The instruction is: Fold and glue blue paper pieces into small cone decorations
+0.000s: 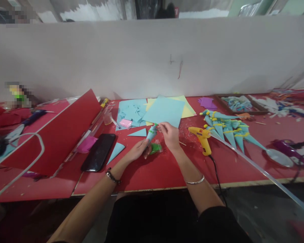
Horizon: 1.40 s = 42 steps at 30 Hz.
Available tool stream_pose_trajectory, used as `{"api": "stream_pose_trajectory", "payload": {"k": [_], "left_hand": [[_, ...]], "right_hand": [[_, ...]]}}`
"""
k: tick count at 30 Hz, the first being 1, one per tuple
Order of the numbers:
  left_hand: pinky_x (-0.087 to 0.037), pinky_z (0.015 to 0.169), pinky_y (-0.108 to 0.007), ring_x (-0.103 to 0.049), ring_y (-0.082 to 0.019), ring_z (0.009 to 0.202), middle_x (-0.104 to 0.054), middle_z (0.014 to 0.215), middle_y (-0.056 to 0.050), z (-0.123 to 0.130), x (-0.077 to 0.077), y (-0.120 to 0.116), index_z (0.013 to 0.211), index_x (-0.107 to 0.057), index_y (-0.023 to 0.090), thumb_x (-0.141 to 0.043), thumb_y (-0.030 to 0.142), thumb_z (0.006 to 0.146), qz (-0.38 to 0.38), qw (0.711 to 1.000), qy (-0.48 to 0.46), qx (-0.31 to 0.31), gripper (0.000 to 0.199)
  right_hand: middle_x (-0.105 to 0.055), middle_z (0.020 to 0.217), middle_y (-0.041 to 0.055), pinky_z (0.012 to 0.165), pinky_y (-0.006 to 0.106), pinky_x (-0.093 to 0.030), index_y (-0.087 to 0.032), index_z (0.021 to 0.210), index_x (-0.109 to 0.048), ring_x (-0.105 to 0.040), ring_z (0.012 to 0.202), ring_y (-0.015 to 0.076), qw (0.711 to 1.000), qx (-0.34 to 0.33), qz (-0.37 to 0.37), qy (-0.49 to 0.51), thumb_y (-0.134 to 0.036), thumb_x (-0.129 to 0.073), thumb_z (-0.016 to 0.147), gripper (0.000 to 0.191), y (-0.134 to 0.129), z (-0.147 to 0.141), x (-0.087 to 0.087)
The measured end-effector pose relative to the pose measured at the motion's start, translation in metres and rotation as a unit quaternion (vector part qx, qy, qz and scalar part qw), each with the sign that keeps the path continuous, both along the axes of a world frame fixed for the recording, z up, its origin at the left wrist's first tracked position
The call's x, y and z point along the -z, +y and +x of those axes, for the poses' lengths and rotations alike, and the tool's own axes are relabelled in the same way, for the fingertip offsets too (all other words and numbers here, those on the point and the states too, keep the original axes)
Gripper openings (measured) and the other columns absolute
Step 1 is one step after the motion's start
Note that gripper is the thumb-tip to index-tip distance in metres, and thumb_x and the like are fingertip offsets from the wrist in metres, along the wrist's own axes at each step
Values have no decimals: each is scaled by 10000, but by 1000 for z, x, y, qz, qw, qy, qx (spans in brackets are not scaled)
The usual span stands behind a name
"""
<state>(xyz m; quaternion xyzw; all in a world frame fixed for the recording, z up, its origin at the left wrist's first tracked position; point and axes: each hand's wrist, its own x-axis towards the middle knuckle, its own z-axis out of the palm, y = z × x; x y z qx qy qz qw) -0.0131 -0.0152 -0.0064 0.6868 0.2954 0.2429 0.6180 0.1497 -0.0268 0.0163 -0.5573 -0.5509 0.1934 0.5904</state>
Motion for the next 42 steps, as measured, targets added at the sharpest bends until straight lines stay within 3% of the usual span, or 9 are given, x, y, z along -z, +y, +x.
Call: {"api": "stream_pose_trajectory", "payload": {"k": [4,10,17,23,27,32,38,42], "left_hand": [[-346,395,-190,-454,-64,365,-459,478,24,0,0,0,571,-457,143,-261,602,803,-7,1000,2,0,550],[-361,408,-188,-463,-61,372,-480,498,26,0,-6,-1,606,-447,144,-285,587,805,-33,999,-6,-1,512],[-384,459,-211,-509,-74,410,-541,582,44,-2,-6,-1,798,-399,172,-410,550,774,-68,996,-58,-4,380],[-429,552,-244,-568,-124,611,-544,629,27,-5,-11,1,831,-402,181,-488,501,749,-88,993,-80,-13,342],[-426,546,-251,-460,-76,478,-395,540,70,-13,-20,12,721,-386,183,-487,454,763,-78,984,-142,-76,292],[-359,469,-230,-316,-61,399,-278,478,76,-15,-30,27,607,-325,192,-362,535,804,-34,984,-132,-115,397],[-261,400,-205,-162,-64,340,-144,417,96,17,-34,36,640,-321,200,-182,625,808,-128,959,-221,-125,477],[-228,388,-206,-140,-62,336,-140,414,100,40,-19,37,644,-303,205,-173,664,782,-119,947,-251,-162,496]], "right_hand": [[-654,658,30,645,310,-523,-181,785,-590,-640,631,176,998,35,9,43,-392,-498,771,230,2,3,6],[-651,884,68,755,314,-502,-170,1017,-541,-645,778,163,999,-50,-4,14,-354,-423,815,297,15,8,5],[-653,680,24,638,289,-511,-191,784,-561,-635,647,159,996,-85,-28,-25,-411,-440,807,252,17,10,11],[-650,666,27,640,292,-499,-187,834,-599,-630,619,166,997,-43,-29,-58,-362,-445,804,235,14,10,23],[-670,798,60,733,321,-491,-189,916,-586,-640,758,184,996,-34,-11,-81,-303,-405,815,237,15,6,22],[-663,828,57,731,314,-494,-196,940,-536,-633,796,175,996,-44,-10,-80,-284,-396,815,207,15,3,22],[-665,741,33,690,309,-489,-209,798,-561,-636,725,184,994,-77,-24,-73,-351,-455,799,177,11,3,21],[-662,756,35,672,306,-486,-206,785,-573,-625,698,183,995,-53,-9,-88,-358,-485,782,176,12,4,21]]}}
